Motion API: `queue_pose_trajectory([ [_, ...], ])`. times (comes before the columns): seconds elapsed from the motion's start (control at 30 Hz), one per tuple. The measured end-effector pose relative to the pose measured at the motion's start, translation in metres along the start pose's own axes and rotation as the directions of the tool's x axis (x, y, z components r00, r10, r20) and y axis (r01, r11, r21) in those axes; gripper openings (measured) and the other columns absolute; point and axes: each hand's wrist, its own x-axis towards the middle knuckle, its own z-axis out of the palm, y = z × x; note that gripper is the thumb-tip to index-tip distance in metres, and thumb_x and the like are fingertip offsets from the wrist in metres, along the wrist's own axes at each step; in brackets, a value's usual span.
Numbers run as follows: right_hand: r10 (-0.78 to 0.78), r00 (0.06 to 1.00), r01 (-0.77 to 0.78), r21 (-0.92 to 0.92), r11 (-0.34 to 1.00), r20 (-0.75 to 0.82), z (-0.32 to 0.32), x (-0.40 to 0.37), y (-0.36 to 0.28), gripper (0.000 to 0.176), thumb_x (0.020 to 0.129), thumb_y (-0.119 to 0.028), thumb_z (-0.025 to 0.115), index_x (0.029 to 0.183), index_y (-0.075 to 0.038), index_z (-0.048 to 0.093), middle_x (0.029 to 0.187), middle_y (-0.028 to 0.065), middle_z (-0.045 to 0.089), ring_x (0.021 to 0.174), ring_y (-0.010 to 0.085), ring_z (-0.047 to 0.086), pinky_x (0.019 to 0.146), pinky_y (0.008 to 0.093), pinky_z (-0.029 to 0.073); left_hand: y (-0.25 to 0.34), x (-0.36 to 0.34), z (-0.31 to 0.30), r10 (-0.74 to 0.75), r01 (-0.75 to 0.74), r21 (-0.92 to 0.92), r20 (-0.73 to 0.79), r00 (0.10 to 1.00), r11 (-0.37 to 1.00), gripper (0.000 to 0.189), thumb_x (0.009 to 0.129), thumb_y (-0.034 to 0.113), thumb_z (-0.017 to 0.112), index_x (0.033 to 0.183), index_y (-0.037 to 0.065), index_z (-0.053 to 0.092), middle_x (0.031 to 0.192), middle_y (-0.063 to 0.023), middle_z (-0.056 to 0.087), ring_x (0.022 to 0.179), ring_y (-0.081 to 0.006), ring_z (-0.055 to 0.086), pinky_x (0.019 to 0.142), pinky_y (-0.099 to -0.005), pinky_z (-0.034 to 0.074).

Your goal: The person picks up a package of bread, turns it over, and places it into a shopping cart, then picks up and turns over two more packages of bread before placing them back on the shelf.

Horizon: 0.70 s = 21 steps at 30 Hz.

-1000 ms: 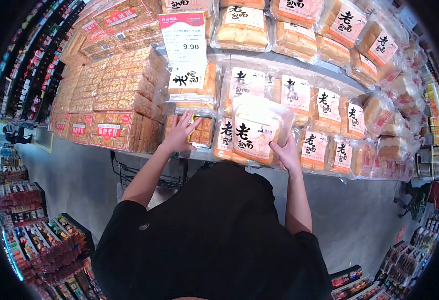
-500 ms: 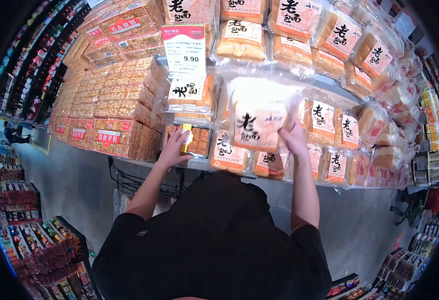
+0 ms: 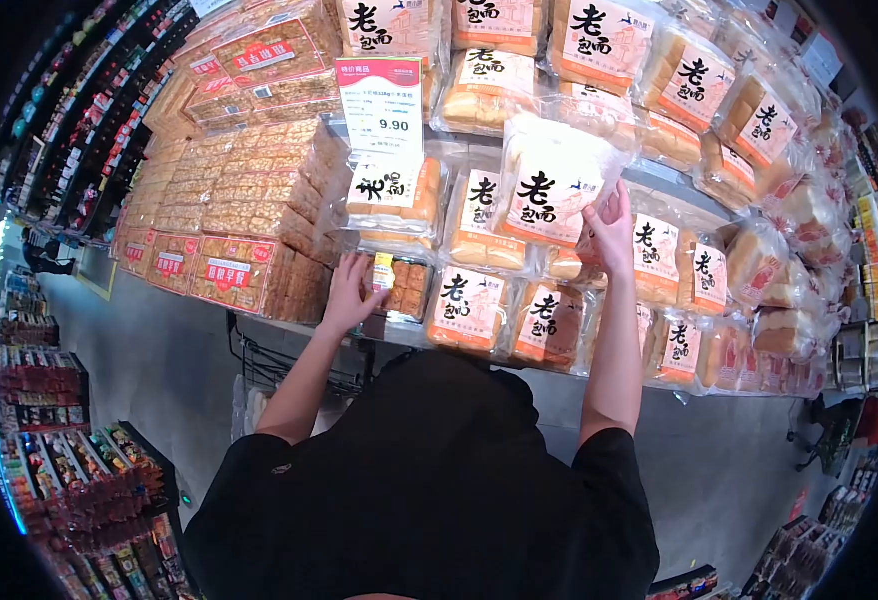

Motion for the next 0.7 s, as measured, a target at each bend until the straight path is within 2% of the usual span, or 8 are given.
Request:
queue_pose_trajectory([
  [0.23, -0.014, 0.987, -0.026, -0.242, 0.970, -0.163, 0.018, -0.025, -0.033, 0.078, 0.088, -0.005, 0.070, 0.151, -0.003, 0.024, 0.149, 0.0205, 0.039, 0.136, 0.0269, 0.042, 0.108, 0.0409, 0.042, -0.028, 0.009, 0.016, -0.294, 0.275, -0.126, -0.172, 0.940, 0.953, 0.091, 0.078, 0.040, 0.076, 0.143, -0.007, 0.032, 0.132, -0.0311, 0.049, 0.114, -0.0430, 0.056, 0.093, -0.0452, 0.049],
  [0.33, -0.221, 0.925, 0.090, -0.386, 0.918, -0.309, 0.028, -0.044, -0.037, 0.073, 0.090, -0.007, 0.069, 0.150, -0.003, 0.026, 0.143, 0.0208, 0.044, 0.130, 0.0268, 0.047, 0.105, 0.0401, 0.045, -0.043, 0.011, 0.026, -0.493, 0.458, -0.278, -0.066, 0.868, 0.844, 0.087, 0.077, 0.041, 0.077, 0.138, -0.007, 0.038, 0.114, -0.0286, 0.061, 0.103, -0.0421, 0.062, 0.089, -0.0454, 0.051],
  [0.37, -0.349, 0.844, 0.119, -0.493, 0.862, -0.407, 0.036, -0.054, -0.040, 0.055, 0.091, -0.009, 0.067, 0.138, -0.002, 0.040, 0.128, 0.0162, 0.053, 0.117, 0.0236, 0.053, 0.095, 0.0364, 0.048, -0.042, 0.010, 0.022, -0.490, 0.445, -0.349, -0.048, 0.870, 0.825, 0.078, 0.077, 0.045, 0.077, 0.129, -0.006, 0.048, 0.100, -0.0248, 0.068, 0.095, -0.0401, 0.066, 0.085, -0.0447, 0.053],
  [0.47, -0.627, 0.746, 0.191, -0.830, 0.524, -0.223, 0.049, -0.089, -0.037, 0.036, 0.089, -0.007, 0.068, 0.121, 0.000, 0.053, 0.106, 0.0116, 0.060, 0.093, 0.0180, 0.057, 0.086, 0.0318, 0.046, -0.047, 0.012, 0.019, -0.544, 0.537, -0.291, 0.062, 0.837, 0.792, 0.072, 0.077, 0.048, 0.075, 0.120, -0.004, 0.055, 0.102, -0.0240, 0.069, 0.099, -0.0374, 0.068, 0.086, -0.0434, 0.053],
  [0.57, -0.316, 0.940, 0.330, -0.567, 0.755, 0.126, 0.136, -0.122, -0.034, 0.022, 0.087, -0.004, 0.064, 0.108, -0.002, 0.058, 0.083, 0.0036, 0.058, 0.075, 0.0151, 0.055, 0.071, 0.0294, 0.048, -0.085, 0.011, 0.049, -0.560, 0.559, -0.406, 0.129, 0.818, 0.723, 0.074, 0.076, 0.051, 0.075, 0.122, -0.004, 0.057, 0.110, -0.0234, 0.069, 0.103, -0.0356, 0.067, 0.088, -0.0412, 0.053],
  [0.6, -0.097, 0.974, 0.194, -0.535, 0.822, 0.205, 0.167, -0.136, -0.029, 0.021, 0.087, -0.005, 0.065, 0.107, -0.001, 0.058, 0.079, 0.0028, 0.059, 0.073, 0.0147, 0.057, 0.071, 0.0286, 0.050, -0.094, 0.012, 0.060, -0.561, 0.560, -0.449, 0.146, 0.815, 0.696, 0.074, 0.076, 0.051, 0.075, 0.123, -0.004, 0.057, 0.110, -0.0232, 0.069, 0.104, -0.0355, 0.067, 0.088, -0.0410, 0.052],
  [0.63, 0.308, 0.907, -0.172, -0.412, 0.895, 0.289, 0.186, -0.149, -0.020, 0.031, 0.088, -0.008, 0.066, 0.117, -0.001, 0.056, 0.091, 0.0064, 0.061, 0.083, 0.0144, 0.060, 0.074, 0.0298, 0.051, -0.098, 0.011, 0.066, -0.550, 0.544, -0.482, 0.145, 0.822, 0.687, 0.074, 0.076, 0.051, 0.075, 0.122, -0.004, 0.058, 0.110, -0.0229, 0.069, 0.103, -0.0348, 0.067, 0.088, -0.0405, 0.052],
  [0.7, 0.413, 0.832, -0.190, -0.509, 0.840, 0.370, 0.215, -0.167, 0.013, 0.051, 0.089, -0.011, 0.068, 0.134, 0.000, 0.045, 0.117, 0.0133, 0.060, 0.105, 0.0207, 0.060, 0.085, 0.0353, 0.052, -0.105, 0.008, 0.071, -0.535, 0.514, -0.546, 0.137, 0.834, 0.662, 0.073, 0.077, 0.051, 0.075, 0.122, -0.005, 0.059, 0.109, -0.0224, 0.069, 0.103, -0.0335, 0.068, 0.088, -0.0393, 0.053],
])
